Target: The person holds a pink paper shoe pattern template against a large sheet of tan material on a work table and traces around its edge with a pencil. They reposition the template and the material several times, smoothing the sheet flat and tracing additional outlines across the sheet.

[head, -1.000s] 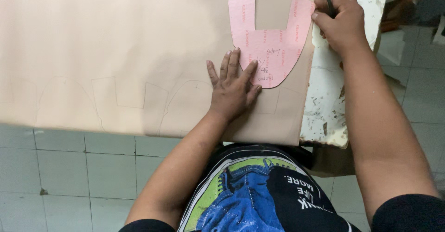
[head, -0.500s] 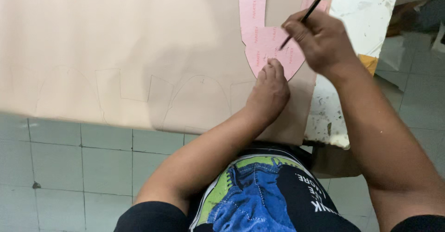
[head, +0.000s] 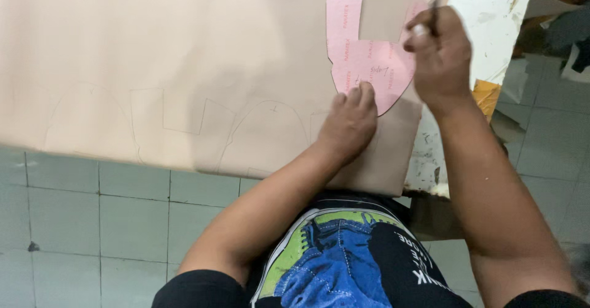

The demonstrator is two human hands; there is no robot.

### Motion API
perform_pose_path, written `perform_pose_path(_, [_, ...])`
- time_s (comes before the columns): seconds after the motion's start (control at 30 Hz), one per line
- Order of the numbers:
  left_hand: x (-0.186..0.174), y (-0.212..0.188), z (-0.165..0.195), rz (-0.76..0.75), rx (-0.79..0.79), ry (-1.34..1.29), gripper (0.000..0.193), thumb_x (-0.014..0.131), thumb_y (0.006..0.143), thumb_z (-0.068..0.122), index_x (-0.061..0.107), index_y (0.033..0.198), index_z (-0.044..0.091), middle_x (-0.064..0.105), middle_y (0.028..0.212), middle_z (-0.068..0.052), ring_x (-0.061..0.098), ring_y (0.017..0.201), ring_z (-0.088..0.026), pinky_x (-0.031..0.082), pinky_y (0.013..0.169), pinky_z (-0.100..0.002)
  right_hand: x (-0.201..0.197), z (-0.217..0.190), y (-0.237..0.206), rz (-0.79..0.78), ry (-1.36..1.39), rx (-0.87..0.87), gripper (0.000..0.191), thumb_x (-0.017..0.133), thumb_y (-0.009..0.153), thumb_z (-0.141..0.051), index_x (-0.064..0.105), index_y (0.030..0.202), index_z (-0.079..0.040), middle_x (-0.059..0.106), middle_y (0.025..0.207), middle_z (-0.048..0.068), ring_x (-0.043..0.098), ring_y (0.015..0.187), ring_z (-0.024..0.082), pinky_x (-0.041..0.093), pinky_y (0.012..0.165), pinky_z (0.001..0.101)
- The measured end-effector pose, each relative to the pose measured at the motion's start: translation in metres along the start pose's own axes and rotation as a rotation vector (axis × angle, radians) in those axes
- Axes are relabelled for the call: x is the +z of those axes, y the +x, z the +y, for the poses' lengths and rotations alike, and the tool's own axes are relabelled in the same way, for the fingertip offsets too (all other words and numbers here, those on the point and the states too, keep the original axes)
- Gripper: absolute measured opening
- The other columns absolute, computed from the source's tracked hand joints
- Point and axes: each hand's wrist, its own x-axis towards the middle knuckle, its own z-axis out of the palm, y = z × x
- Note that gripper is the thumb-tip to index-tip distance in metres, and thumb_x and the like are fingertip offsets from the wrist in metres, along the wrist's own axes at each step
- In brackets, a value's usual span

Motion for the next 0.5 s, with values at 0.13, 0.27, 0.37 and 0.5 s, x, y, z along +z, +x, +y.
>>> perform_pose_path(0.13, [-0.011,-0.010,-0.028,0.180,-0.086,-0.313,0.036,0.058,0.094,0.024,0.064,0.128,0.014,0.051,0.148,-0.017,0.050,0.134,-0.034,0.032,0.112,-0.055,-0.019,0.038,0.012,0.273,0.009,0.492,0.019,0.058,0.100,-0.007,0.060,0.118,0.001,0.068,0.104,0.006,0.065,0.066,0.011,0.057,0.055,0.0243])
perform_pose_path(0.27, [-0.027,-0.005,-0.029,0.063,-0.091,-0.212,0.036,0.057,0.096,0.019,0.062,0.131,0.017,0.049,0.152,-0.017,0.048,0.137,-0.033,0.031,0.115,-0.056,-0.011,0.044,0.000,0.321,0.194,0.615,0.028,0.066,0.097,-0.009,0.064,0.123,0.002,0.069,0.098,0.005,0.063,0.062,0.010,0.050,0.053,0.0241])
perform_pose_path(0.37, [-0.040,0.002,-0.029,-0.101,-0.084,-0.150,0.042,0.056,0.096,0.015,0.059,0.137,0.015,0.046,0.152,-0.017,0.051,0.132,-0.033,0.037,0.111,-0.053,-0.006,0.040,0.010,0.349,0.191,0.532,0.031,0.068,0.097,-0.008,0.063,0.126,0.002,0.067,0.098,0.003,0.063,0.063,0.008,0.050,0.052,0.0244])
perform_pose_path(0.5, [-0.052,0.027,-0.029,-0.354,-0.112,-0.131,0.057,0.055,0.095,0.011,0.048,0.151,0.015,0.038,0.154,-0.018,0.052,0.121,-0.037,0.051,0.089,-0.047,-0.006,0.039,0.054,0.365,0.225,0.468,0.033,0.071,0.094,-0.006,0.062,0.125,0.001,0.068,0.095,0.001,0.065,0.063,0.007,0.051,0.050,0.0239])
